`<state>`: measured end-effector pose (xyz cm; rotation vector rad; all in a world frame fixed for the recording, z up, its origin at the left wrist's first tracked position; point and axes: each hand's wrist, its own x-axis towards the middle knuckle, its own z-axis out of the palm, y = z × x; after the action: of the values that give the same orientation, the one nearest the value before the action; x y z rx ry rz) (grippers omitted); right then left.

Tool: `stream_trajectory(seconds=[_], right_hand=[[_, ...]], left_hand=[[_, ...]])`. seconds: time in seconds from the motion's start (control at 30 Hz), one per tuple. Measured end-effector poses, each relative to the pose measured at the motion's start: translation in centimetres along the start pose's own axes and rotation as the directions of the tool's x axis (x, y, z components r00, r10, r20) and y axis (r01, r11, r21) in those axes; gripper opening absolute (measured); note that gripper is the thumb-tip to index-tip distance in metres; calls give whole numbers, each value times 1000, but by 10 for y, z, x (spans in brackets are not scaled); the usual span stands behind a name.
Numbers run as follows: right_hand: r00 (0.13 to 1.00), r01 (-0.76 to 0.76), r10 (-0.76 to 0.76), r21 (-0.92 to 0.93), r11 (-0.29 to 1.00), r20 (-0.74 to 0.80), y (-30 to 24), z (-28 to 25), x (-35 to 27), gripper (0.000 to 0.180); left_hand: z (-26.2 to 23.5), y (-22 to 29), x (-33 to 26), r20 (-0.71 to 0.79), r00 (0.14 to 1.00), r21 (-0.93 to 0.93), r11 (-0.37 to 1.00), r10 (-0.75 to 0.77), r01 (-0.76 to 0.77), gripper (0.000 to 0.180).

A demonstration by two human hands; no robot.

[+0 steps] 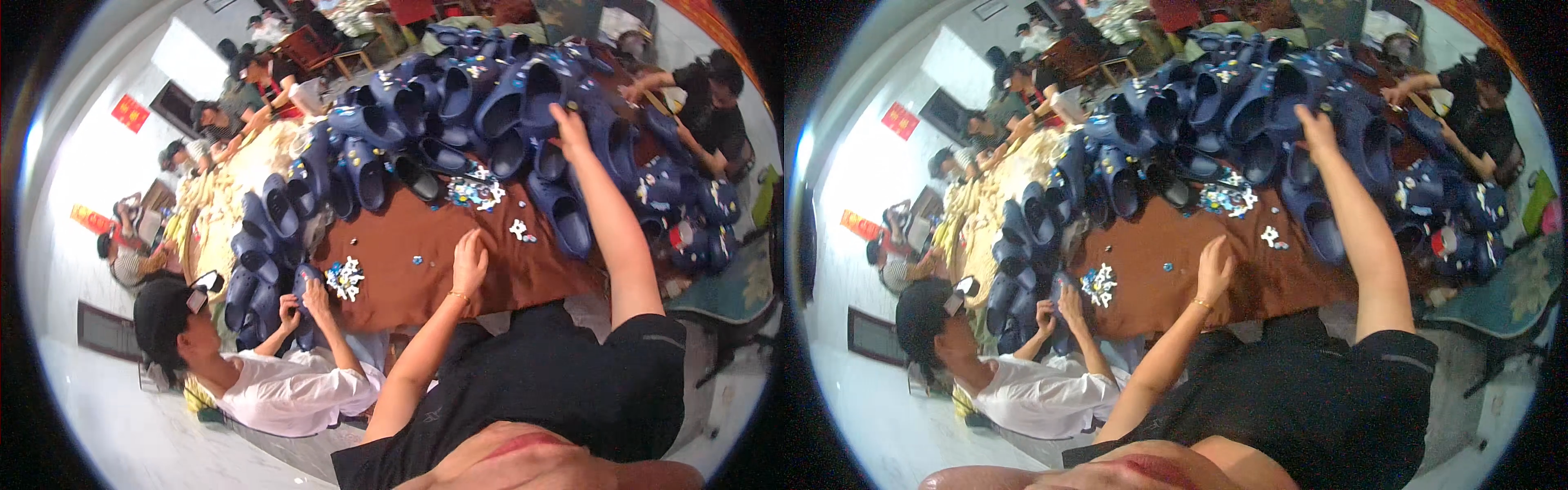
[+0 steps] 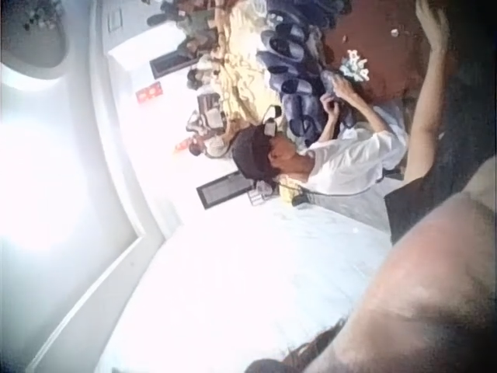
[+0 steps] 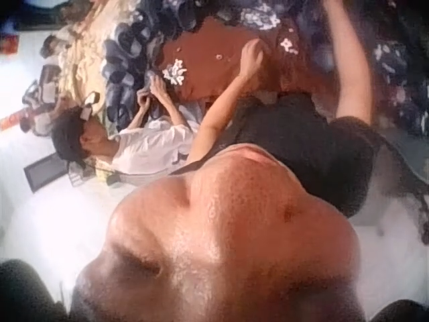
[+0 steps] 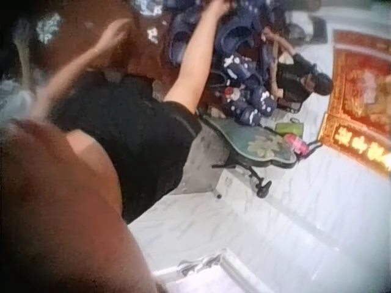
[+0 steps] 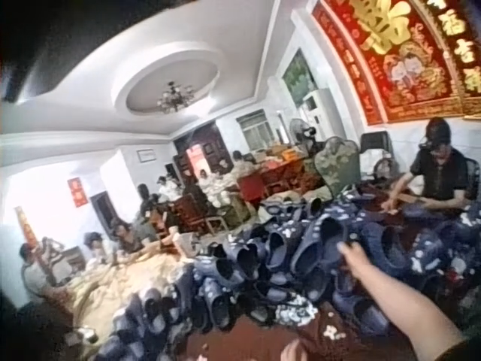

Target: Pressing decorative charms into the holes of foam clogs.

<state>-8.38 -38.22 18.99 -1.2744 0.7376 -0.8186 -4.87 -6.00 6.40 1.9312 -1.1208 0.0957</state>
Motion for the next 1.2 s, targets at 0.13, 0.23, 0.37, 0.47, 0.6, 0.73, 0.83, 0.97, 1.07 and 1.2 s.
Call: stream_trajectory(seconds=[0.13, 0.23, 0.37, 0.47, 0.6, 0.73, 0.83, 0.97, 1.07, 1.2], right_hand=[[992, -74, 83, 96, 993, -98, 24, -24, 36, 49], [994, -44, 53, 96, 994, -98, 39, -8, 17, 71], [976, 103, -94, 35, 994, -197, 78, 14, -6, 44], [978, 202, -205, -62, 977, -35, 116, 58, -36, 20], [968, 126, -78, -198, 972, 237, 152, 118, -49, 16], [830, 522, -391, -306, 796, 398, 164, 181, -33, 19], [775, 594, -383, -373, 713, 503, 142, 237, -26, 23], [677, 736, -470, -507, 449, 566, 131, 290, 4, 37], [697, 712, -426, -632, 307, 577, 126, 317, 19, 49], [701, 709, -306, -676, 199, 645, 128, 337, 27, 48]], left_hand=[[-1, -58, -34, 20, 988, 200, 969, -150, 143, 40], [-9, -94, -59, -25, 978, 313, 928, -205, 203, 35], [-15, -90, -62, -13, 986, 375, 913, -167, 160, 31], [-13, -88, -62, -54, 981, 380, 905, -184, 191, 29], [-13, -85, -64, -77, 982, 404, 895, -174, 190, 28], [-14, -80, -62, -67, 983, 408, 894, -172, 185, 31], [-15, -83, -65, -68, 979, 420, 885, -191, 201, 34], [-17, -81, -61, -71, 977, 407, 888, -201, 213, 36], [-18, -79, -60, -62, 978, 375, 903, -201, 210, 33], [-17, -80, -63, -73, 977, 380, 900, -200, 213, 34]])
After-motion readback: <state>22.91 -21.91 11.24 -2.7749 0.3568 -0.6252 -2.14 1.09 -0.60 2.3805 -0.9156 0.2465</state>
